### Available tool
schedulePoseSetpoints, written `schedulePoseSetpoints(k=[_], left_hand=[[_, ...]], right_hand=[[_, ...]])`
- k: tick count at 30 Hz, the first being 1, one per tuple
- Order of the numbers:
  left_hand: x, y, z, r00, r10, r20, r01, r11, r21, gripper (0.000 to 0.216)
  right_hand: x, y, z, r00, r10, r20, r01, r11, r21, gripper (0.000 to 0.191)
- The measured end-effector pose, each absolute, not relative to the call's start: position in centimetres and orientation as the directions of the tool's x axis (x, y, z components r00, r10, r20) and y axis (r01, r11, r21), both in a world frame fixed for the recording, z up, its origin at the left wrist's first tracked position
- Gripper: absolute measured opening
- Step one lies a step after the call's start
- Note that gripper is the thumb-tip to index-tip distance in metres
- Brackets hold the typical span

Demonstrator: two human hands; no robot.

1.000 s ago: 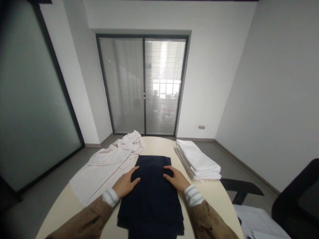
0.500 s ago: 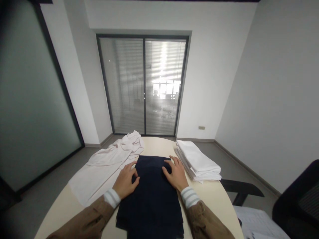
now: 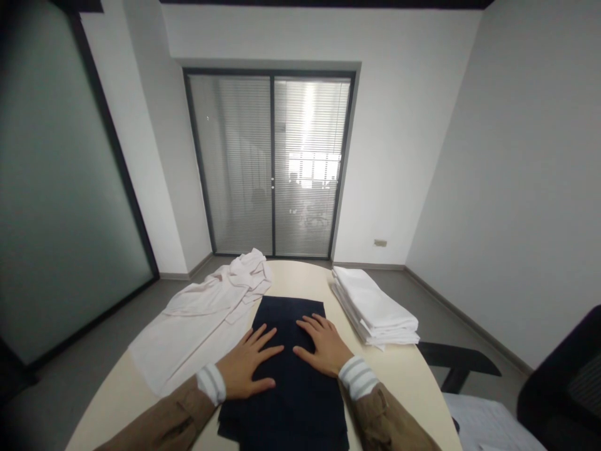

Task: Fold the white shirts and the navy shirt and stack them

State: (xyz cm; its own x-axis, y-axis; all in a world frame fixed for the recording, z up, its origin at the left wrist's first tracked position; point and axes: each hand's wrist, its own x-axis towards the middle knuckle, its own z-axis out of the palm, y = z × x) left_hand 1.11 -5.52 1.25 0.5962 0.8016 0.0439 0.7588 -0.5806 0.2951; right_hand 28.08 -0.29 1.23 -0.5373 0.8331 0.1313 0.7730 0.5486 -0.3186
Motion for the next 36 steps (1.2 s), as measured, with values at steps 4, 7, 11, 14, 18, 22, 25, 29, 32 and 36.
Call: schedulePoseSetpoints(k=[4,7,11,14,18,22,25,29,32,36], left_hand=[[1.4,-5.3,1.3,0.515,0.849,0.117,0.819,-0.527,0.228,0.075],[1.5,-5.4,1.7,0.404,0.890,0.211,0.871,-0.445,0.209,0.061],[1.4,-5.7,2.1,0.216,0.944,0.247,0.944,-0.267,0.194,0.053],[1.2,-5.7,2.0,0.067,0.986,0.151,0.983,-0.092,0.161,0.059],[0.7,-5.8,2.0,0.032,0.996,0.080,0.981,-0.047,0.190,0.057],[-0.1,-6.0,1.7,0.076,0.997,0.034,0.955,-0.083,0.286,0.053],[-0.5,-5.8,1.2,0.127,0.991,0.031,0.921,-0.130,0.367,0.053],[-0.4,-5.4,0.7,0.182,0.980,0.079,0.883,-0.199,0.426,0.044],[-0.3,-5.2,0.4,0.212,0.970,0.121,0.833,-0.244,0.496,0.038],[-0.3,-5.5,0.4,0.307,0.936,0.172,0.760,-0.350,0.548,0.045]], right_hand=[[27.8,-0.2,0.6,-0.493,0.870,0.019,0.827,0.476,-0.299,0.077],[27.7,0.7,0.2,-0.438,0.899,0.021,0.863,0.428,-0.268,0.078],[27.7,1.0,0.6,-0.350,0.920,0.175,0.905,0.380,-0.191,0.079],[27.8,0.0,1.5,-0.251,0.934,0.253,0.945,0.293,-0.147,0.072],[27.9,-1.5,2.1,-0.095,0.972,0.215,0.981,0.128,-0.147,0.064],[28.1,-2.2,2.0,-0.030,0.995,0.099,0.986,0.045,-0.158,0.062],[28.2,-2.3,1.6,-0.077,0.994,0.073,0.980,0.089,-0.179,0.064],[28.6,-1.8,0.6,-0.221,0.969,0.105,0.924,0.243,-0.296,0.056],[28.9,-1.1,0.0,-0.255,0.956,0.143,0.895,0.289,-0.338,0.046],[28.8,-0.8,0.2,-0.229,0.958,0.171,0.899,0.276,-0.341,0.044]])
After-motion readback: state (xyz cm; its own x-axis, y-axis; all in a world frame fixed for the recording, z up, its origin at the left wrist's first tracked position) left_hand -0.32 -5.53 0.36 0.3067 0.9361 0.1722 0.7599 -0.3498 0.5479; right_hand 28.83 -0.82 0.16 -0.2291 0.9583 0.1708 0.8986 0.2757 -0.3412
